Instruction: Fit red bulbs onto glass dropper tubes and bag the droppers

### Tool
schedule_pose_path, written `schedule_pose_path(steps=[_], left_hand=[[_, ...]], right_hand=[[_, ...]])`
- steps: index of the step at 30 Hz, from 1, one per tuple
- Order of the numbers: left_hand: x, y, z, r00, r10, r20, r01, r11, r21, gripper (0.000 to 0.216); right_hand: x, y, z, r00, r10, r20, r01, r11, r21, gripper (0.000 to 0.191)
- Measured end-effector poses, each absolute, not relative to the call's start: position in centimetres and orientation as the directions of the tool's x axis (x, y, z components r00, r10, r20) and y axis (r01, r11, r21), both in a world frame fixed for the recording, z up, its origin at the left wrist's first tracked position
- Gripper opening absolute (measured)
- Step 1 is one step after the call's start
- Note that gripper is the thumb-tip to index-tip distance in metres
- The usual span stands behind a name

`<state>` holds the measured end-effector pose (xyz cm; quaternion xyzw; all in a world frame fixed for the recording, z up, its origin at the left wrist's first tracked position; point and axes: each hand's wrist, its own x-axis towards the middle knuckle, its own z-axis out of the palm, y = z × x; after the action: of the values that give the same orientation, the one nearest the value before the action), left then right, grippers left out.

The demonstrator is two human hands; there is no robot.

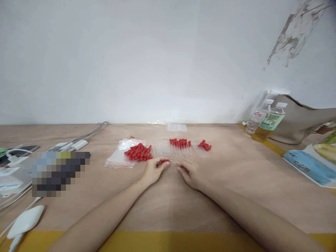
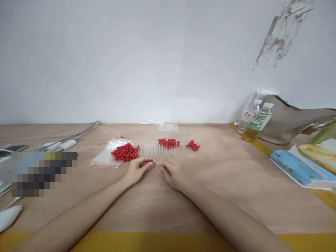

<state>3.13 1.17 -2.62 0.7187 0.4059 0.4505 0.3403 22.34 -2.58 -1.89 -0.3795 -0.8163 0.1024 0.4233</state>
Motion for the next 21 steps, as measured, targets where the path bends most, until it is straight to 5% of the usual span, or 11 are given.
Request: schedule_pose_path(steps=[7,17,21], left_hand=[[3.0,0.1,-1.2,0.385,0.846,0.368,0.330,-0.499,0.801,0.020],[3.0,-0.6,-0.8,0.508,0.762,0.402,0.434,-0.629,0.644,0.018],[3.1,-0.8,-0.7,0.514,0.738,0.438,0.465,-0.669,0.580,0.017]], right_hand=[[23.5,-1.7,-1.9,-0.424,0.697,0.578,0.496,0.713,-0.496,0.018],[24.5,-1.7,-0.7,-0.561,0.612,0.558,0.666,0.734,-0.135,0.020],[23.8,-2.0,-0.8,-0.564,0.605,0.561,0.683,0.724,-0.094,0.022]])
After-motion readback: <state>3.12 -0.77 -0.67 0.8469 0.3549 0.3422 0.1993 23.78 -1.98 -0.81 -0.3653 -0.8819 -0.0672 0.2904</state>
